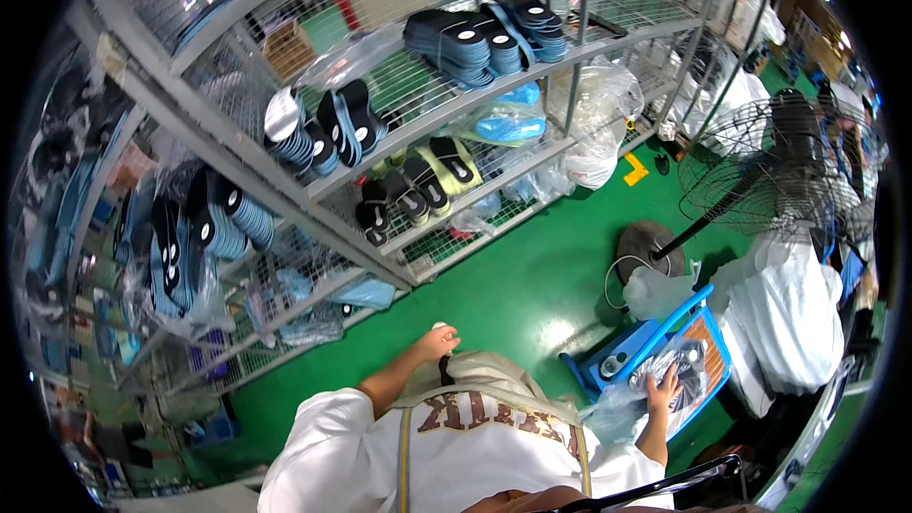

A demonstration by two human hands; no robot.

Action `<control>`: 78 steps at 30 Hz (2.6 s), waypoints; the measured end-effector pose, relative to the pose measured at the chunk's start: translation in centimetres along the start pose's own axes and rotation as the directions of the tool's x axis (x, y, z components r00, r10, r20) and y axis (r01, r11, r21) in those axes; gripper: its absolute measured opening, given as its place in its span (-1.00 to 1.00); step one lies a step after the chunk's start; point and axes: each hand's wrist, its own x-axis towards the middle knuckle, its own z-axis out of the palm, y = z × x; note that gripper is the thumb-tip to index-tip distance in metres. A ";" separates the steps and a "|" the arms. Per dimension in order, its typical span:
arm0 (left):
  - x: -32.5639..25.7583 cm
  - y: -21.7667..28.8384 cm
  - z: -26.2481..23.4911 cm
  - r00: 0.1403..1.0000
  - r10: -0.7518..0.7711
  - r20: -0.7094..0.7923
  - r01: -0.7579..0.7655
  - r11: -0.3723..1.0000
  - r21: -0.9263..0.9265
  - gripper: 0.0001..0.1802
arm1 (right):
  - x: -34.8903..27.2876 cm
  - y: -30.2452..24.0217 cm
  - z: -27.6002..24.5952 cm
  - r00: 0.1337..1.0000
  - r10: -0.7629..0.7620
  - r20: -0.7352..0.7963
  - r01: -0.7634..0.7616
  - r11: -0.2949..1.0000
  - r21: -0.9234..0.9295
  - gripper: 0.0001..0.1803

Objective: The person sits on the floor in a factory setting and packs blue and green slippers into clear plastic bags. They retrieve stacks of slippers from a nearby metal rack, place them into bags, and tie the bags shut. The person occasionally handles individual slippers and places them back on the rack.

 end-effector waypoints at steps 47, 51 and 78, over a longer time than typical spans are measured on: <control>65.6 31.4 4.6 0.935 0.320 0.151 -0.123 -0.108 0.987 -0.73 | -7.2 -29.0 5.5 0.984 -0.053 0.169 0.004 0.960 0.280 -0.52; 66.4 31.4 3.1 0.934 0.340 0.110 -0.065 -0.139 0.988 -0.74 | -6.6 -29.9 5.7 0.979 -0.067 0.191 0.004 0.949 0.316 -0.48; 11.4 26.1 4.3 0.287 0.329 0.900 -0.263 0.930 -0.256 -0.46 | -8.5 -32.8 2.1 0.972 -0.010 0.235 -0.234 0.042 0.971 -0.24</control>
